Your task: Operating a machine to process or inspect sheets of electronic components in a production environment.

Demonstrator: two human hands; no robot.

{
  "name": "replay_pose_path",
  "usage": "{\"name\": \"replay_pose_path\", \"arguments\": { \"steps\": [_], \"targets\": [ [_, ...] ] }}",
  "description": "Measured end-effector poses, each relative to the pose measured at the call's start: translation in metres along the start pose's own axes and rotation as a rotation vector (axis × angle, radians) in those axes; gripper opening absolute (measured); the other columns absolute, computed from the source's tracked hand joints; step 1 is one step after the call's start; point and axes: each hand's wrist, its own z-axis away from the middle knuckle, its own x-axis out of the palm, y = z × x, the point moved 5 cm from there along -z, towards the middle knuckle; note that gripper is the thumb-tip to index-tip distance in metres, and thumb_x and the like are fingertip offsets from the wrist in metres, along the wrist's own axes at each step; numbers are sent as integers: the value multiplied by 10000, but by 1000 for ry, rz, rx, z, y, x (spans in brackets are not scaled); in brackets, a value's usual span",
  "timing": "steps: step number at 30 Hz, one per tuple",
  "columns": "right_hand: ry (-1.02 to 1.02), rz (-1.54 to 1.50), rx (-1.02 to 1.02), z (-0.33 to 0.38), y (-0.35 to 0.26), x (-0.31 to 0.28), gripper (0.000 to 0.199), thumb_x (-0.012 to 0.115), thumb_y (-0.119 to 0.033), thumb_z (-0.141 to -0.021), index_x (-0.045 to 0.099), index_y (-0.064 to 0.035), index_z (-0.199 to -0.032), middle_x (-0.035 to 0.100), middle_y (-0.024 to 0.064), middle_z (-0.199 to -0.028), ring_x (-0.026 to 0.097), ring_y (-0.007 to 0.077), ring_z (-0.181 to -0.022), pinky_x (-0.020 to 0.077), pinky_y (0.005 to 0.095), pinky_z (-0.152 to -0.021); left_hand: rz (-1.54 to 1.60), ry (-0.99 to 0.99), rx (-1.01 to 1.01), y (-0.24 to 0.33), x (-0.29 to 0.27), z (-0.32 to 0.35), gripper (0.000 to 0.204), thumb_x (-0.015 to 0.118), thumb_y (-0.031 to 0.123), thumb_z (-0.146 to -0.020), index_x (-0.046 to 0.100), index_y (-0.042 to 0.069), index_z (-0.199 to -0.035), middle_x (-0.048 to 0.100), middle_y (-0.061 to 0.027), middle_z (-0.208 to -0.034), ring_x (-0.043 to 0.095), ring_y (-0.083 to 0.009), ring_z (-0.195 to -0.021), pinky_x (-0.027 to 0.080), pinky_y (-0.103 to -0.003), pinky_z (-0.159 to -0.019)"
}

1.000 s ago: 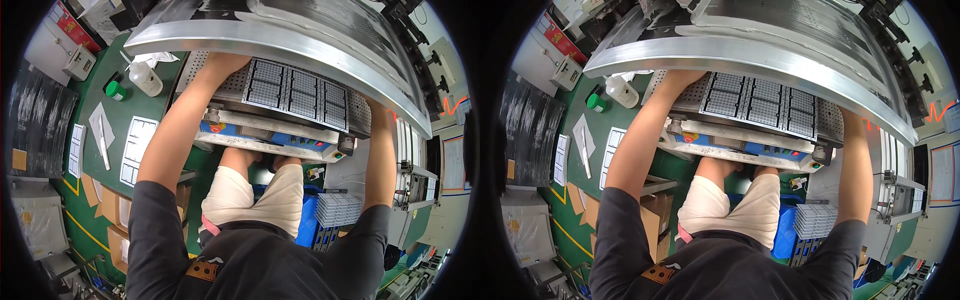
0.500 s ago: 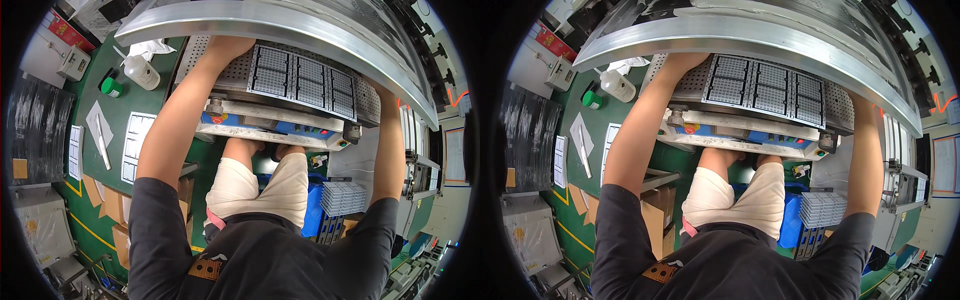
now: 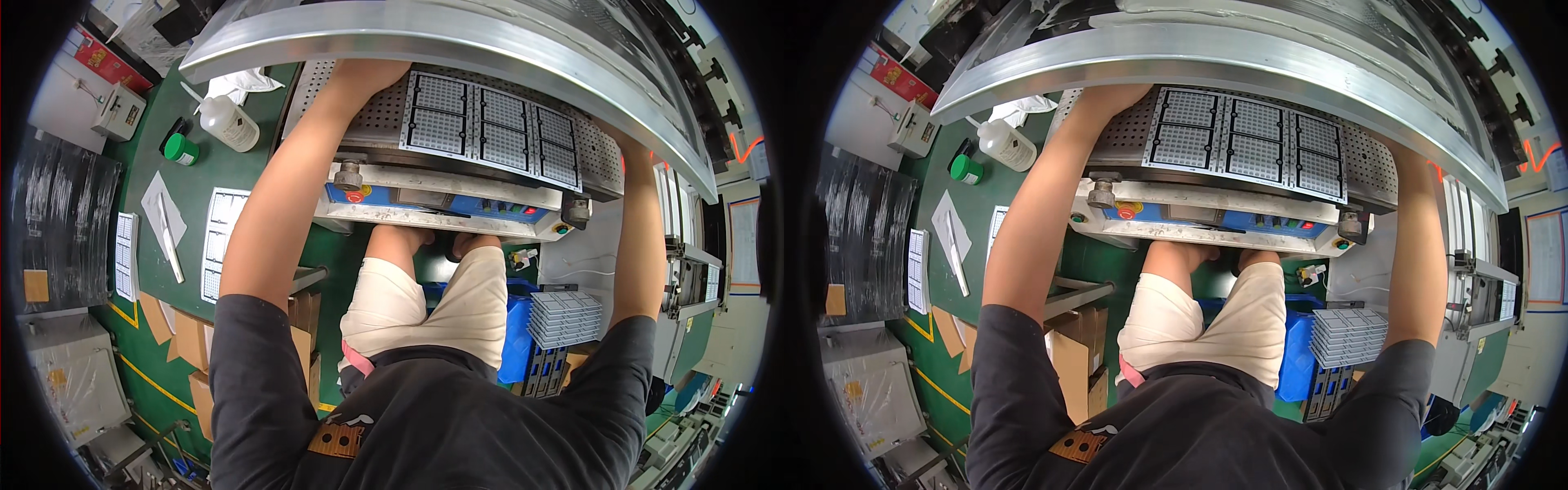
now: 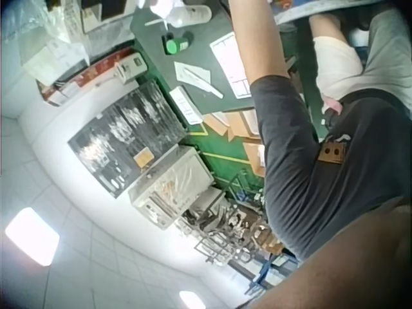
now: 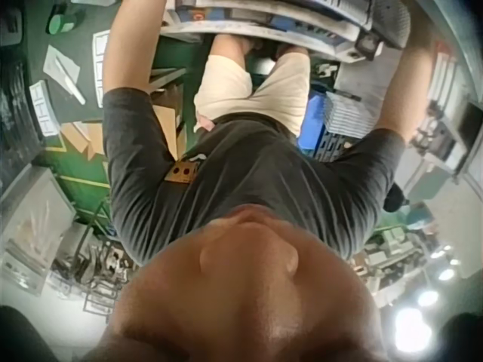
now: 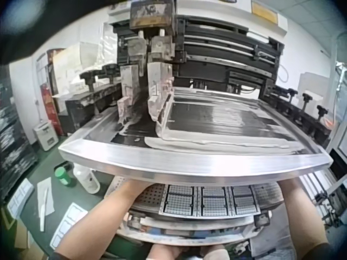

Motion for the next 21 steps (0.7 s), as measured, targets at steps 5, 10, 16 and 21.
{"name": "replay_pose_path", "arguments": {
  "steps": [5, 10, 16, 21],
  "targets": [
    [-489, -232, 291, -16, -47, -26, 434, 562, -384, -894, 564, -112, -1232, 595, 93, -1223, 550, 255, -1129, 424, 396, -993, -47, -139, -27, -2, 2, -1, 263, 603, 216, -846, 631, 25, -1025, 643, -186, -998, 592, -355, -944, 475, -414, -826],
    [-313, 125, 94, -23, -62, -42, 488, 532, -396, -919, 496, -91, -1298, 539, 109, -1291, 507, 245, -1184, 402, 392, -1014, -54, -74, -16, -7, 9, 9, 287, 557, 221, -878, 617, 11, -1063, 629, -195, -1060, 575, -359, -1004, 451, -414, -881],
    [-111, 45, 28, -28, -74, -57, 410, 572, -326, -889, 546, -85, -1220, 586, 102, -1195, 545, 257, -1095, 435, 394, -950, -126, -203, -165, -15, 12, 13, 350, 511, 268, -912, 594, 5, -1128, 604, -209, -1144, 543, -357, -1092, 410, -409, -955],
    [59, -4, -29, -37, -86, -68, 347, 605, -267, -864, 587, -80, -1155, 626, 97, -1114, 577, 266, -1021, 463, 396, -898, -154, -201, -144, -13, 6, 6, 361, 611, 315, -854, 633, 36, -1080, 627, -192, -1099, 566, -362, -1045, 439, -431, -911]
  ]
}}
